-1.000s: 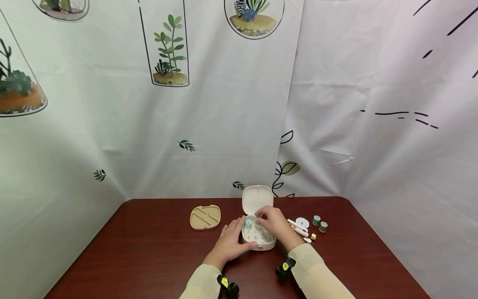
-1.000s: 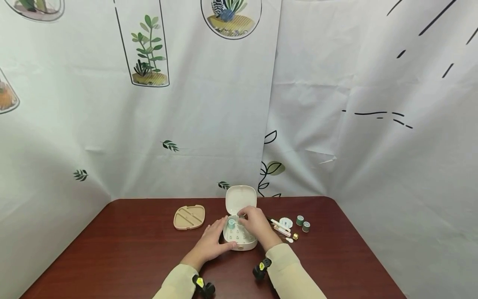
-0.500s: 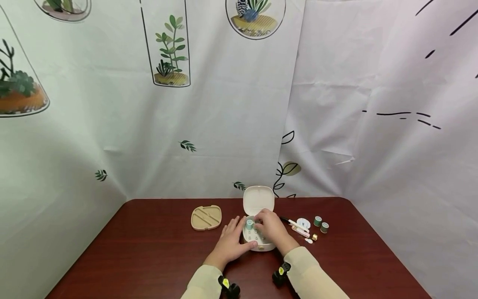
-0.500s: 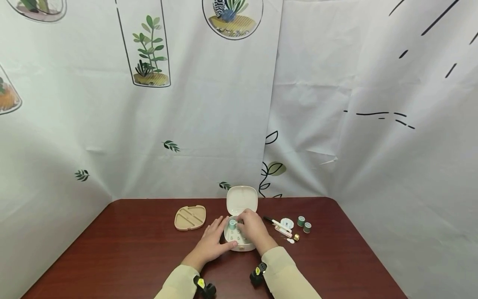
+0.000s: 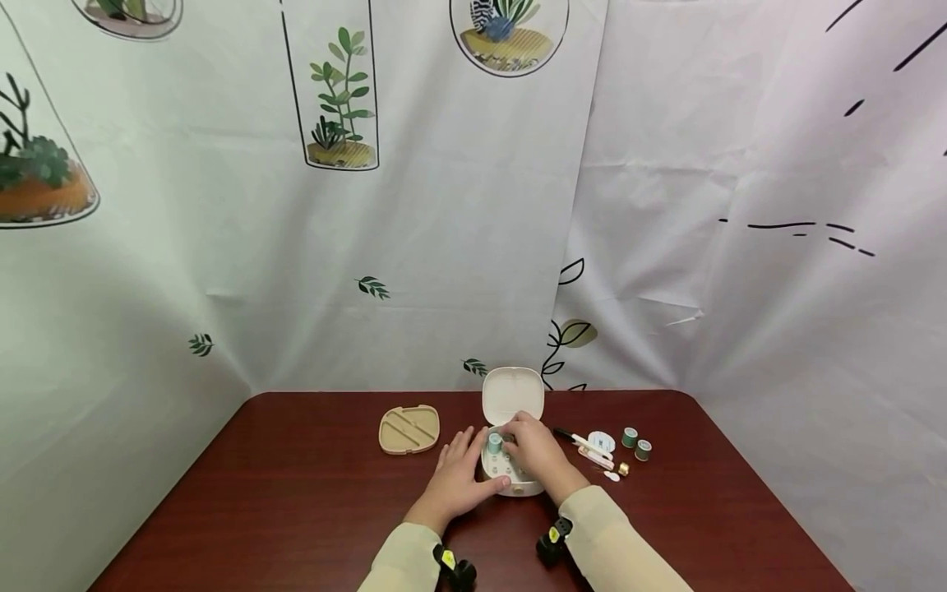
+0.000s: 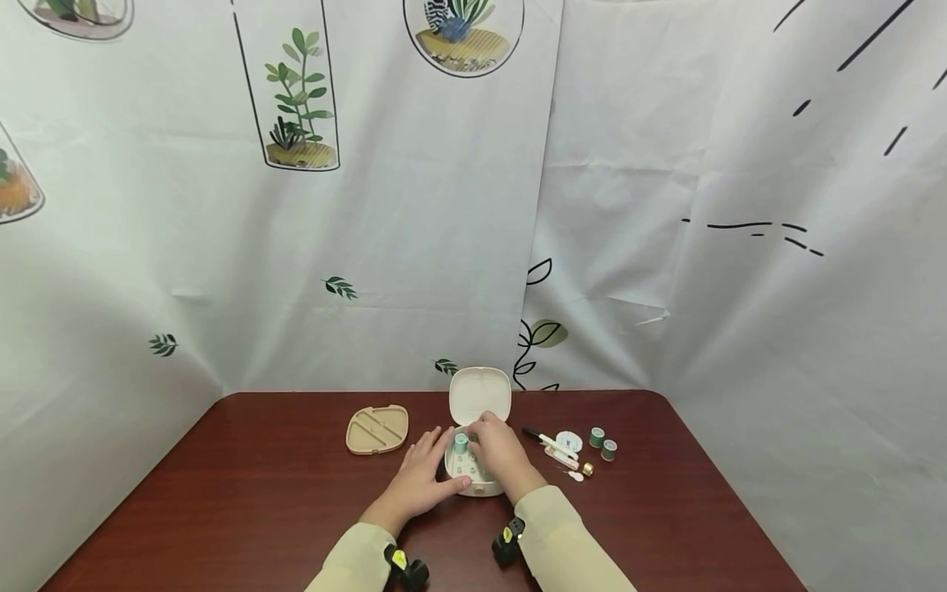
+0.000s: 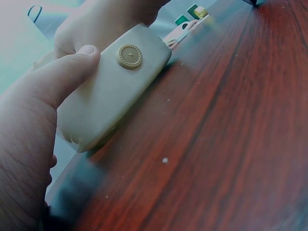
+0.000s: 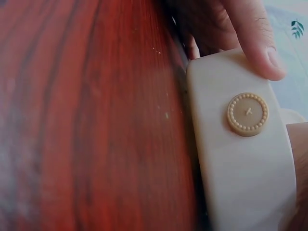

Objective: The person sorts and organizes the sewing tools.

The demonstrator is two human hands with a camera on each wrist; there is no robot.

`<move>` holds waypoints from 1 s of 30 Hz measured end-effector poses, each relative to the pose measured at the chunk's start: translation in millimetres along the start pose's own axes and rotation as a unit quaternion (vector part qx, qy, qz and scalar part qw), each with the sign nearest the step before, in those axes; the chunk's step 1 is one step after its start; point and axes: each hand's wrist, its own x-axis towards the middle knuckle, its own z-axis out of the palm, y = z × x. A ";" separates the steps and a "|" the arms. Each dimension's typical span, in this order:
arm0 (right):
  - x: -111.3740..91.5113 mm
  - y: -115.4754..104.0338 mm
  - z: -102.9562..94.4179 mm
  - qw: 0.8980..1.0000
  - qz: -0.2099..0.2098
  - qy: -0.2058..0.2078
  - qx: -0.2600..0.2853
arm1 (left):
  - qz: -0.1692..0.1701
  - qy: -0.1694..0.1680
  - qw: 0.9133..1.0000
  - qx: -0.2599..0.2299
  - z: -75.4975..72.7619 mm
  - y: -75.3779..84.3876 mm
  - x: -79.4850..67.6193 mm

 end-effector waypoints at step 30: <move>-13.7 84.1 -78.7 0.987 0.063 0.144 0.025 | -0.006 0.006 1.000 -0.002 -1.3 1.8 -0.6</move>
